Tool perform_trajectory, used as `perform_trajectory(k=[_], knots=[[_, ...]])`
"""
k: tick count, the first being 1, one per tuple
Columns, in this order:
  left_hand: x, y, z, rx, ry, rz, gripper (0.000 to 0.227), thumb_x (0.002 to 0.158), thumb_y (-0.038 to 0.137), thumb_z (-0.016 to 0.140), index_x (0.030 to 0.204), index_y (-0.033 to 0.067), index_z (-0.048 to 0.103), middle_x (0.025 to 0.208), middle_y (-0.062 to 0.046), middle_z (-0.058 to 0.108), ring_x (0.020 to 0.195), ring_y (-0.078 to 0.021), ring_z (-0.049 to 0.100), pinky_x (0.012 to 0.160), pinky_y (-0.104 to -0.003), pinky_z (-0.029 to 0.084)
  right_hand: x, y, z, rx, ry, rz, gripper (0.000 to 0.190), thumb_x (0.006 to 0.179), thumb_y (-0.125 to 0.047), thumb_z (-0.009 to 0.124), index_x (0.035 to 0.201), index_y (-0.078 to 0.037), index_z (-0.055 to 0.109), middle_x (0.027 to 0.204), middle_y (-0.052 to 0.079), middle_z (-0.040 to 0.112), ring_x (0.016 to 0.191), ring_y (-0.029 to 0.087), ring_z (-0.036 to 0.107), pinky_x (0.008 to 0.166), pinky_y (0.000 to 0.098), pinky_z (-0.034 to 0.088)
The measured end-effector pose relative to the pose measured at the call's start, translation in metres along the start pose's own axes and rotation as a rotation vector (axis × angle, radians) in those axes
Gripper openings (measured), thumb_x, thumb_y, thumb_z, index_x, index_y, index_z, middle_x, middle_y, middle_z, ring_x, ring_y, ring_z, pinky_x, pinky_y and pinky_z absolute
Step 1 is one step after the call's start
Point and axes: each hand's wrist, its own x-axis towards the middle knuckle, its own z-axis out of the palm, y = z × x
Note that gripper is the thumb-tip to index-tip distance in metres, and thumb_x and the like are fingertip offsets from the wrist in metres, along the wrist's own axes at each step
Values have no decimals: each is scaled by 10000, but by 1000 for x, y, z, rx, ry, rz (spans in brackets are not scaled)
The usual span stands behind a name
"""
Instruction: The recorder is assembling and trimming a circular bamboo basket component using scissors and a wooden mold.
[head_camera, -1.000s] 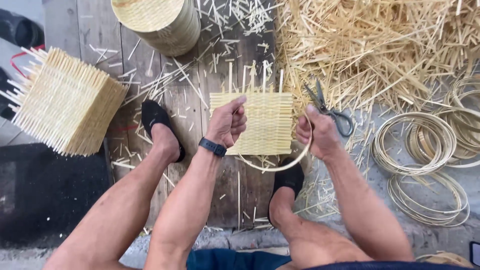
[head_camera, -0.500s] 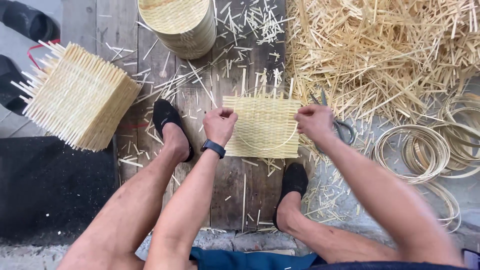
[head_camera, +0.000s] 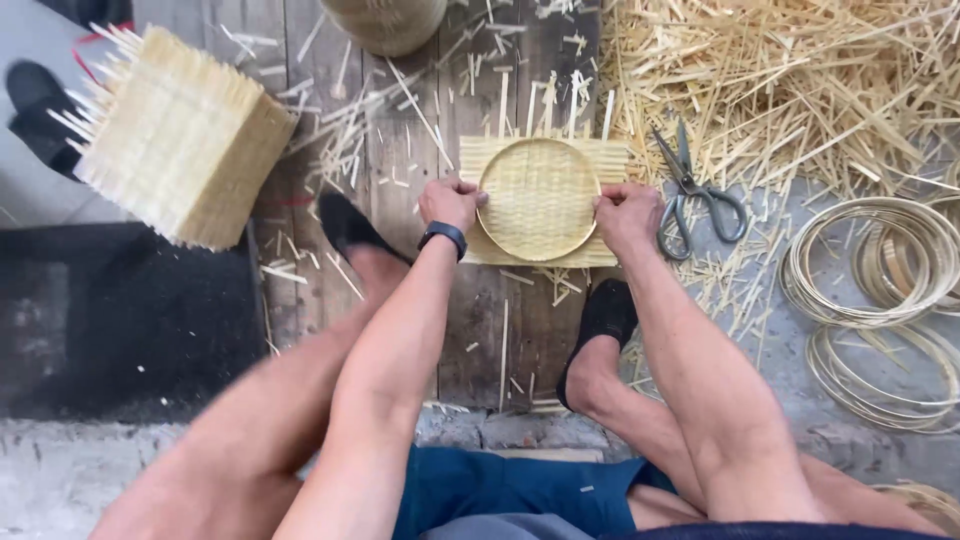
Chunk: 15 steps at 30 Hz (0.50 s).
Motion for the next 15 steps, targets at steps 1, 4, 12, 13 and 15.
perform_trajectory(k=[1, 4, 12, 13, 15], knots=[[5, 0, -2, 7, 4, 20, 209, 659, 200, 925, 833, 131, 833, 794, -102, 776, 753, -227, 753, 769, -346, 580, 3, 1, 2, 17, 14, 1, 161, 792, -196, 841, 930, -114, 820, 855, 105, 780, 774, 215, 753, 788, 339, 577], [11, -2, -3, -10, -23, 32, 214, 646, 175, 938, 819, 108, 831, 778, -101, 775, 731, -207, 745, 760, -334, 582, 3, 9, 5, -36, 4, 22, 198, 775, -218, 879, 934, -112, 827, 833, 114, 777, 771, 226, 735, 777, 344, 561], [31, -24, 1, -346, -227, -97, 200, 684, 62, 923, 841, 20, 806, 784, -83, 783, 668, -133, 732, 648, -282, 607, 11, 30, 20, 120, 5, 43, 213, 767, -155, 879, 952, -76, 811, 859, 84, 784, 742, 147, 732, 733, 289, 583], [26, -20, -1, -354, -229, -91, 200, 684, 62, 923, 841, 20, 806, 784, -83, 783, 668, -133, 732, 648, -282, 607, 10, 25, 16, 116, 13, 38, 213, 767, -155, 879, 952, -76, 811, 859, 84, 784, 742, 147, 732, 733, 289, 583], [20, -15, -5, -403, -288, -174, 217, 704, 40, 911, 877, -6, 790, 812, -105, 780, 675, -145, 729, 647, -292, 619, 12, 13, 12, 166, -76, 197, 164, 810, -142, 864, 951, -78, 811, 829, 79, 785, 697, 139, 711, 681, 297, 584]])
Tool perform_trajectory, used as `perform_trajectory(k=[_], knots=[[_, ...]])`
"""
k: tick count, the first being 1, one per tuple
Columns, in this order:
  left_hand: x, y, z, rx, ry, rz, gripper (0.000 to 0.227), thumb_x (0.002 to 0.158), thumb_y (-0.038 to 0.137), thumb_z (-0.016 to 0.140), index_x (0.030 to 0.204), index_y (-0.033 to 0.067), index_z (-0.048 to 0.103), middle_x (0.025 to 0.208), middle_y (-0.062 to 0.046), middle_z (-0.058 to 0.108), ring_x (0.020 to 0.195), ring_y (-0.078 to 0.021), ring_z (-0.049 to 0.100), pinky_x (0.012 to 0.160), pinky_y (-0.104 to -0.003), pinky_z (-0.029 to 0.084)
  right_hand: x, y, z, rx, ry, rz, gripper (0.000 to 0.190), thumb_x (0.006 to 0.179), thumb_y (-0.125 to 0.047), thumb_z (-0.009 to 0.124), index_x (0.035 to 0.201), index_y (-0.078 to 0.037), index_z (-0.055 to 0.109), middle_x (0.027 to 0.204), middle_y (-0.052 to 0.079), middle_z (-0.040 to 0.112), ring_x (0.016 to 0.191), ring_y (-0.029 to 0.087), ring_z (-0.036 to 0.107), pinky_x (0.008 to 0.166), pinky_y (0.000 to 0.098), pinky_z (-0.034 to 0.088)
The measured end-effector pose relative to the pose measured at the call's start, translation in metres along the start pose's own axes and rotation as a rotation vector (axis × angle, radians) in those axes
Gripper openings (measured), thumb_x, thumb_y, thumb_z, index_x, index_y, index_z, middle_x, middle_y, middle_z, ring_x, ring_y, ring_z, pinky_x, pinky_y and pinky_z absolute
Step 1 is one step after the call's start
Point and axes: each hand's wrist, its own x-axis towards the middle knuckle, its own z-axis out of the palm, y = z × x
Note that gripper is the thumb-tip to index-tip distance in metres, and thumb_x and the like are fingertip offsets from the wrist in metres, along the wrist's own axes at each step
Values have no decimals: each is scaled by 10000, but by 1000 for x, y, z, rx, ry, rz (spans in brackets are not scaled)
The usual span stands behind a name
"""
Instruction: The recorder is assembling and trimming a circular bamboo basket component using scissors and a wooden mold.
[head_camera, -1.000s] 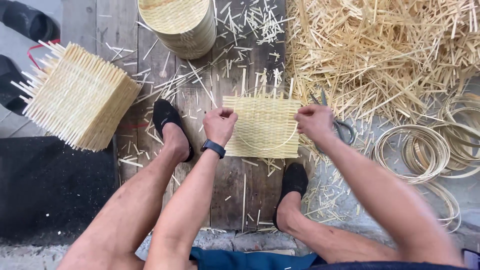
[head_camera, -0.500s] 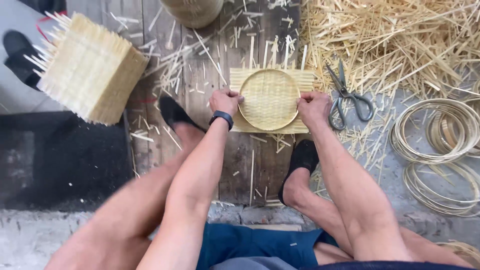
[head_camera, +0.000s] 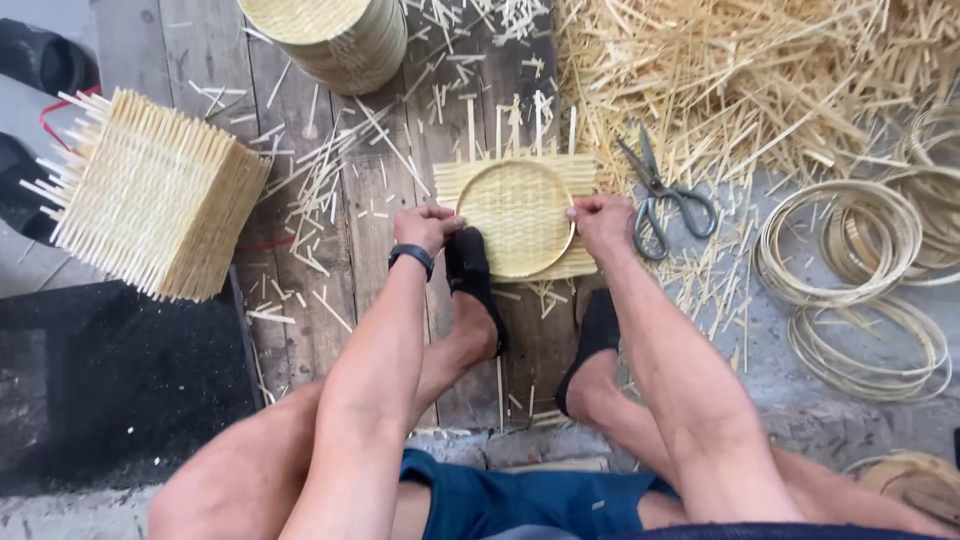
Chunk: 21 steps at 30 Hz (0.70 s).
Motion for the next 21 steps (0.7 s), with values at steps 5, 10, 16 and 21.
perform_trajectory(k=[5, 10, 16, 21], knots=[[-3, -11, -1, 17, 0, 5, 225, 704, 37, 909, 887, -7, 785, 832, -107, 788, 699, -135, 740, 678, -274, 627, 6, 23, -2, 185, -107, 46, 180, 791, -66, 861, 958, -37, 799, 856, 75, 780, 712, 118, 726, 684, 269, 622], [12, -5, -4, -32, -34, -10, 218, 705, 37, 910, 878, -5, 785, 825, -110, 791, 697, -134, 738, 653, -257, 615, 23, 24, -5, 319, -198, 113, 195, 800, -5, 845, 979, 37, 777, 879, 102, 765, 719, 150, 718, 670, 287, 628], [-29, 102, 8, 787, -107, 50, 196, 727, 190, 895, 874, 89, 814, 894, -101, 781, 851, -223, 737, 877, -370, 573, -33, -29, -14, -328, -19, -289, 234, 729, -187, 910, 898, -45, 830, 746, 149, 767, 656, 235, 710, 655, 332, 534], [14, 76, 60, 659, -135, 1006, 276, 965, 343, 691, 1147, 161, 792, 1289, -102, 680, 1249, -345, 523, 1079, -474, 413, -133, -17, 59, 486, -322, 609, 380, 975, -341, 736, 844, 11, 676, 655, 81, 651, 531, 195, 589, 411, 292, 427]])
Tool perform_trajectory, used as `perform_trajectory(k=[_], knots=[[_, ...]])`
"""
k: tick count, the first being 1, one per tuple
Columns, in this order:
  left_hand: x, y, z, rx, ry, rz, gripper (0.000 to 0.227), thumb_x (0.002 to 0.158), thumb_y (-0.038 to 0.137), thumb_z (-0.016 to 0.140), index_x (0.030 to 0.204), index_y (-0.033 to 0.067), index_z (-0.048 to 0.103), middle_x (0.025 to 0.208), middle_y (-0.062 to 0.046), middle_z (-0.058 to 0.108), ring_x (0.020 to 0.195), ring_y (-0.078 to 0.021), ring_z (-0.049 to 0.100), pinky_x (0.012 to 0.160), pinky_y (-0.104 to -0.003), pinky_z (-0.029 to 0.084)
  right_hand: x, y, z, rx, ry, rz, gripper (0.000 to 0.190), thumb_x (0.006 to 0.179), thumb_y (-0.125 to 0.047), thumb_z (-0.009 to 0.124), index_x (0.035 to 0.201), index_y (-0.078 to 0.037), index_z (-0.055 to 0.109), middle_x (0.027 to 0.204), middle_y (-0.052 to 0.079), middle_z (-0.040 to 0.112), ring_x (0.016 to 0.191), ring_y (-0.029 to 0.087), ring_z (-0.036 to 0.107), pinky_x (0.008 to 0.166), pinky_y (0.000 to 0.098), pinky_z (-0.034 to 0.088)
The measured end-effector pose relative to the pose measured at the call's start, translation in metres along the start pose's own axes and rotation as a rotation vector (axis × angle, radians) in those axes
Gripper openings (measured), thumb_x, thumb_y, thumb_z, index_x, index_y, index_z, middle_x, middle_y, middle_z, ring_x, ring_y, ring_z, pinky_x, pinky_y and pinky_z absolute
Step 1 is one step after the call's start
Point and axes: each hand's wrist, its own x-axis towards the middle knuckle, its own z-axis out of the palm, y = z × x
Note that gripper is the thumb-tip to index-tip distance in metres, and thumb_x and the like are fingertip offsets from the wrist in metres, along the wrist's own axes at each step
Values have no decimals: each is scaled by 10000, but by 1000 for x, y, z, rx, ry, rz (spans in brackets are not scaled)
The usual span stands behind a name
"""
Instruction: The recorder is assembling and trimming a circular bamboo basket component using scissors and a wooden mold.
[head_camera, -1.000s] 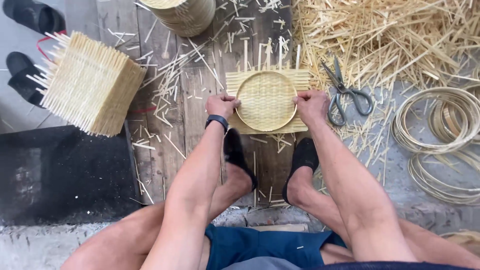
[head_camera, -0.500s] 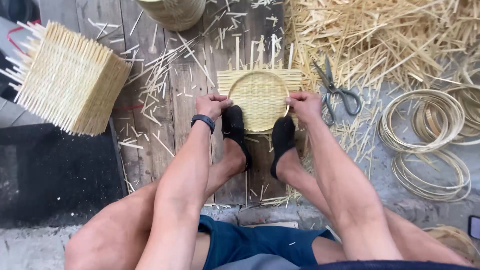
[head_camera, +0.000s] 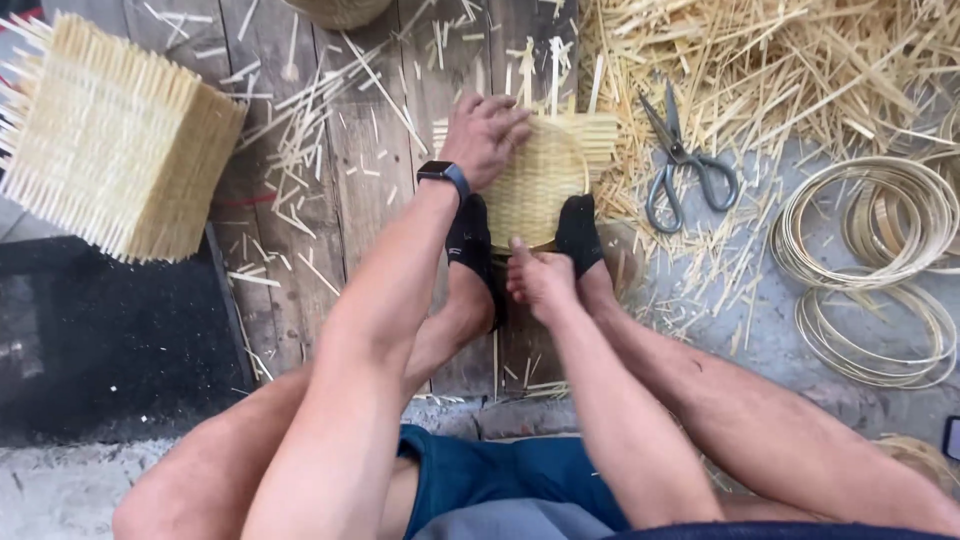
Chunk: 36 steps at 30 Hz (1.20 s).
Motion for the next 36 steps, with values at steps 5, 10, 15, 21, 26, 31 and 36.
perform_trajectory(k=[5, 10, 15, 21, 26, 31, 36], knots=[[3, -21, 30, -48, 56, -90, 228, 976, 360, 669, 1077, 228, 825, 1212, -75, 705, 1172, -308, 583, 1068, -507, 432, 58, 31, 13, 160, 13, 16, 282, 980, -288, 679, 887, -24, 647, 688, 55, 618, 501, 136, 536, 388, 282, 383], [2, 2, 10, -160, 41, -272, 256, 970, 398, 673, 1071, 200, 801, 1140, -34, 722, 1100, -249, 658, 945, -374, 547, 27, 12, 7, -24, -18, 99, 327, 990, -333, 672, 856, -36, 648, 680, 42, 607, 486, 123, 481, 380, 274, 334], [4, -15, 30, -116, 56, -259, 234, 942, 380, 710, 1038, 195, 817, 1153, -52, 713, 1076, -260, 655, 898, -388, 540, 27, 14, 7, -45, 39, 95, 323, 968, -311, 681, 796, -38, 672, 650, 48, 629, 477, 131, 516, 387, 271, 364], [8, 12, -3, -213, -5, -357, 259, 961, 389, 684, 1069, 189, 807, 1165, -50, 725, 1061, -240, 685, 902, -370, 561, 55, 34, 5, 5, 37, -52, 242, 951, -219, 721, 807, -28, 685, 647, 27, 601, 487, 116, 484, 395, 282, 333], [7, -24, 32, -233, 22, -278, 244, 962, 374, 700, 1045, 176, 815, 1149, -82, 729, 1046, -261, 694, 911, -396, 534, 70, 36, 13, -306, 206, -637, 332, 1041, -278, 675, 795, -55, 674, 643, 49, 615, 574, 74, 503, 489, 290, 383], [-12, -1, 12, -252, -12, -389, 253, 986, 363, 687, 1033, 143, 802, 1023, -113, 754, 927, -281, 723, 818, -378, 573, 30, 56, 8, -67, 87, -152, 335, 977, -296, 658, 756, -45, 645, 581, 7, 569, 467, 127, 498, 417, 308, 394], [0, -13, 22, -322, -5, -406, 247, 991, 350, 670, 1033, 144, 799, 992, -101, 762, 891, -250, 733, 791, -368, 569, 47, 59, -2, -499, 221, -600, 389, 992, -298, 655, 696, -46, 669, 581, -5, 609, 514, 79, 575, 492, 287, 432]])
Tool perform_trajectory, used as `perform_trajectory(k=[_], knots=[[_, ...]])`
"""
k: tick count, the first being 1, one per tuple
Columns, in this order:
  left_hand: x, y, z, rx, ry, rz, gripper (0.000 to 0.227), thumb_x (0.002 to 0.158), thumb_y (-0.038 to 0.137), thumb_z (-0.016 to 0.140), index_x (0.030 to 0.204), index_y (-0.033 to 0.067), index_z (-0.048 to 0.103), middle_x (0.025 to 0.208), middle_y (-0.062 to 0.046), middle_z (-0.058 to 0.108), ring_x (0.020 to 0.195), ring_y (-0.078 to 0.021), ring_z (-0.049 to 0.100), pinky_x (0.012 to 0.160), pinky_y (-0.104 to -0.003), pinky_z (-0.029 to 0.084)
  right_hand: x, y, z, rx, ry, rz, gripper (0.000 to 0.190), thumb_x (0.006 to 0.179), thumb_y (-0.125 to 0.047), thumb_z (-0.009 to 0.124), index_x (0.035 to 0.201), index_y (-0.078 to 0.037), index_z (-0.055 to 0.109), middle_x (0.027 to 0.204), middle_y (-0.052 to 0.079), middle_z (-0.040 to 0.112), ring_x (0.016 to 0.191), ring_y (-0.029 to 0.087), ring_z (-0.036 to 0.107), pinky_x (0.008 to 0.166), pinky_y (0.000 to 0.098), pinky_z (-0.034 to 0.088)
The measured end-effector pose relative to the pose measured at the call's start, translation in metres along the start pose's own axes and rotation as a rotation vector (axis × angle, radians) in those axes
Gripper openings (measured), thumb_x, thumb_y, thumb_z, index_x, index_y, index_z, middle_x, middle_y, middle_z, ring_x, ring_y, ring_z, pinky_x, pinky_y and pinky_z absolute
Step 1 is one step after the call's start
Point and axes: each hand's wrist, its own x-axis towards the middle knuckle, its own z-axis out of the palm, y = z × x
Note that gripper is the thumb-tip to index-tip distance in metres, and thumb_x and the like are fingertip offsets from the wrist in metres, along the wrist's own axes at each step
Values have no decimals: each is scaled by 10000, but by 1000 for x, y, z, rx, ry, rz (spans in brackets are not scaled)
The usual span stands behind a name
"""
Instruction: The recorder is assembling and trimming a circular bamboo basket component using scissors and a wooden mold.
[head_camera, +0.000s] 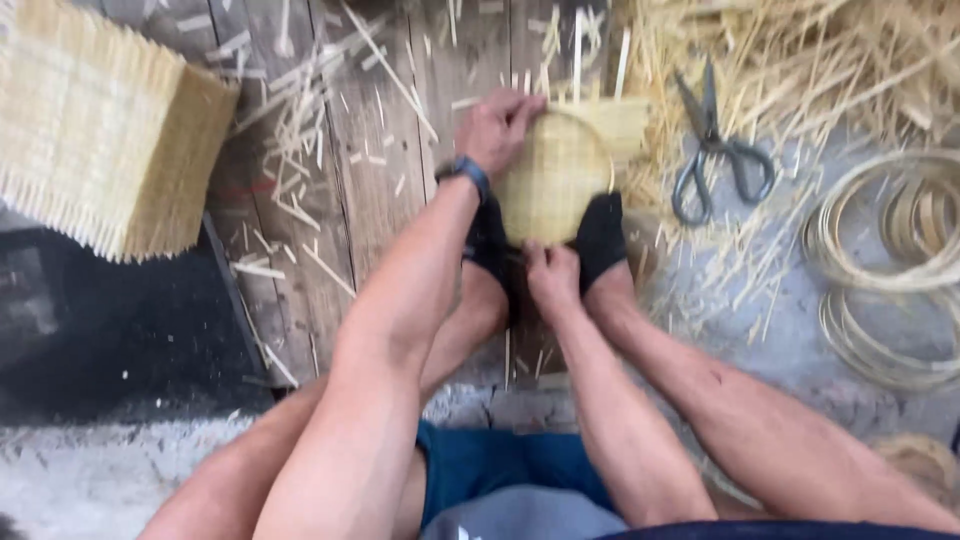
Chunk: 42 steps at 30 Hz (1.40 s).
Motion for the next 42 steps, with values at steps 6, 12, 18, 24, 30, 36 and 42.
perform_trajectory(k=[6, 12, 18, 24, 30, 36, 42], knots=[[20, -18, 6, -28, -44, 133, 252, 914, 351, 676, 1001, 157, 811, 982, -68, 761, 921, -243, 727, 828, -358, 552, 25, -33, -30, 128, -194, 184, 393, 1005, -276, 658, 741, 10, 718, 577, 91, 658, 567, 200, 656, 533, 333, 514], [11, -11, -2, 232, -89, 309, 214, 1032, 192, 558, 1073, 124, 757, 1042, -131, 661, 925, -318, 669, 802, -429, 535, 132, -140, -80, -315, 338, -1046, 144, 919, -87, 729, 1060, -52, 732, 949, 116, 720, 900, 321, 686, 818, 422, 539], [21, -32, 12, -292, -106, -86, 294, 946, 337, 680, 1018, 81, 806, 804, -51, 790, 709, -124, 675, 639, -328, 546, 190, -106, -67, -94, -162, -518, 104, 999, -151, 726, 1006, -62, 780, 835, 86, 738, 735, 186, 673, 670, 325, 531], [35, -69, 21, -114, -151, -138, 399, 984, 416, 762, 1016, 21, 808, 804, -122, 740, 723, -115, 590, 651, -318, 515, 187, -81, -65, 136, -156, -386, 215, 1010, -233, 669, 1039, -59, 792, 840, 68, 769, 761, 136, 681, 700, 308, 532], [2, 22, -31, -162, -366, -168, 549, 614, 342, 967, 1058, 109, 744, 988, -44, 789, 884, -180, 764, 825, -341, 634, 148, -126, -230, -70, 51, -500, 263, 1076, -271, 604, 1100, -61, 760, 974, 108, 766, 829, 192, 695, 760, 332, 546], [-65, 96, -35, 283, 5, 587, 366, 779, 168, 926, 1020, 110, 656, 1070, -63, 685, 1069, -259, 647, 944, -419, 517, 49, -155, -376, -787, -79, -176, 344, 1044, -391, 618, 1115, -95, 778, 896, 133, 763, 744, 230, 699, 741, 425, 579], [-125, 18, 15, 648, -200, 787, 412, 726, 13, 702, 1119, 132, 670, 1380, -153, 564, 1254, -354, 542, 1037, -463, 504, 114, 13, -298, -472, -182, -48, 312, 957, -333, 680, 1097, -78, 792, 890, 109, 755, 804, 244, 695, 808, 439, 581]])
